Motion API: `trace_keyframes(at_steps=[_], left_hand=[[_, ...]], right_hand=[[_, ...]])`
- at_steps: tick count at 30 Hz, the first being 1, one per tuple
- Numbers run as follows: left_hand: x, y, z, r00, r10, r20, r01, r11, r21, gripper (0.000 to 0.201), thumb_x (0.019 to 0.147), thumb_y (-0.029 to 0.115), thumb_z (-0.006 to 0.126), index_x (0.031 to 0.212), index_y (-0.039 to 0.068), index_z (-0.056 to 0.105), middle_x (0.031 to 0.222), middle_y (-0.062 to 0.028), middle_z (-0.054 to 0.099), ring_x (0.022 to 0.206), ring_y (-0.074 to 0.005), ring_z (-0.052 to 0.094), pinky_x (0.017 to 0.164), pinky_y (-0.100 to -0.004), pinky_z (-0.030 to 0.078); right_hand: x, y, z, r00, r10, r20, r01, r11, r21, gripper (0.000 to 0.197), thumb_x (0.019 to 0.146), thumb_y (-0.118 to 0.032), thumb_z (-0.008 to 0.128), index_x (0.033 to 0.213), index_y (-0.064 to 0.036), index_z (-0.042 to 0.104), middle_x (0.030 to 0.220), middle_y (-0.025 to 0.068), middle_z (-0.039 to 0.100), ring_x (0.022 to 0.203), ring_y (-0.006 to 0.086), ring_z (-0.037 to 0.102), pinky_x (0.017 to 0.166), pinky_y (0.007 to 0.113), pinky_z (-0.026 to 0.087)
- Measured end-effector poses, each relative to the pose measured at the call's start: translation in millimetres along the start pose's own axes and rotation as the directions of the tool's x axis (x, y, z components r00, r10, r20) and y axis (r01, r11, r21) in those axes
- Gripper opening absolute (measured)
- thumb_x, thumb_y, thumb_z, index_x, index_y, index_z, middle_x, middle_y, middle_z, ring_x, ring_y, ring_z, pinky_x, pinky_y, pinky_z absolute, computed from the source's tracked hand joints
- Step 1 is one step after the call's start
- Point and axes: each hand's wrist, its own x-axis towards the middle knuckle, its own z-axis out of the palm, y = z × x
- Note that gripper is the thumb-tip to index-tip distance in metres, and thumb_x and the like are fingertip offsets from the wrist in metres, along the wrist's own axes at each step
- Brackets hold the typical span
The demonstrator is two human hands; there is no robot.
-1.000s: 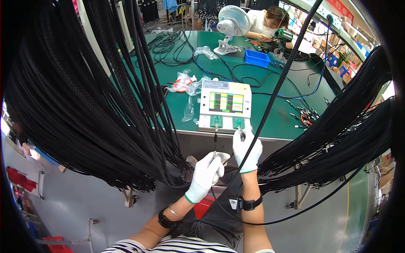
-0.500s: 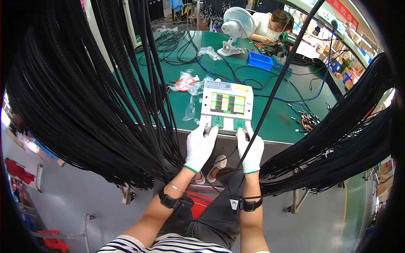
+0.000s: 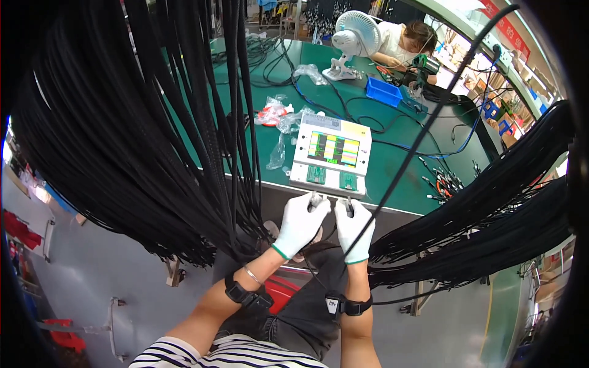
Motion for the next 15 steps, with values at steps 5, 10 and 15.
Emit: trace_keyframes(at_steps=[5,10,15], left_hand=[[-1.3,10.2,-11.3,0.894,-0.385,0.228,0.448,0.764,-0.465,0.025,0.1,0.02,0.051,0.105,-0.002,0.063,0.069,0.0002,0.057,0.047,-0.0039,0.038,0.043,-0.0206,0.03],[8.2,-10.8,-15.4,0.839,-0.25,0.483,0.525,0.604,-0.6,0.038,0.104,0.028,0.041,0.111,-0.004,0.061,0.067,-0.0001,0.053,0.043,-0.0022,0.028,0.038,-0.0194,0.023],[18.9,-17.9,-17.4,0.752,-0.186,0.633,0.639,0.442,-0.629,0.046,0.106,0.03,0.033,0.105,-0.005,0.062,0.063,-0.0001,0.053,0.04,-0.0019,0.029,0.035,-0.0188,0.021]], right_hand=[[-8.0,-1.7,-4.7,0.985,-0.049,-0.166,0.048,0.999,-0.011,0.028,0.094,-0.021,0.06,0.103,0.0053,0.064,0.058,0.0068,0.05,0.052,0.012,0.045,0.05,0.031,0.038],[-3.2,11.0,-7.2,0.997,0.075,-0.012,-0.065,0.921,0.383,0.024,0.098,-0.019,0.054,0.103,0.0029,0.063,0.059,-0.0006,0.047,0.052,0.0052,0.04,0.047,0.025,0.031],[-0.5,7.8,-17.2,0.978,0.161,0.136,-0.207,0.851,0.482,0.023,0.098,-0.015,0.053,0.105,0.0043,0.063,0.064,0.0003,0.052,0.056,0.005,0.043,0.05,0.025,0.034]])
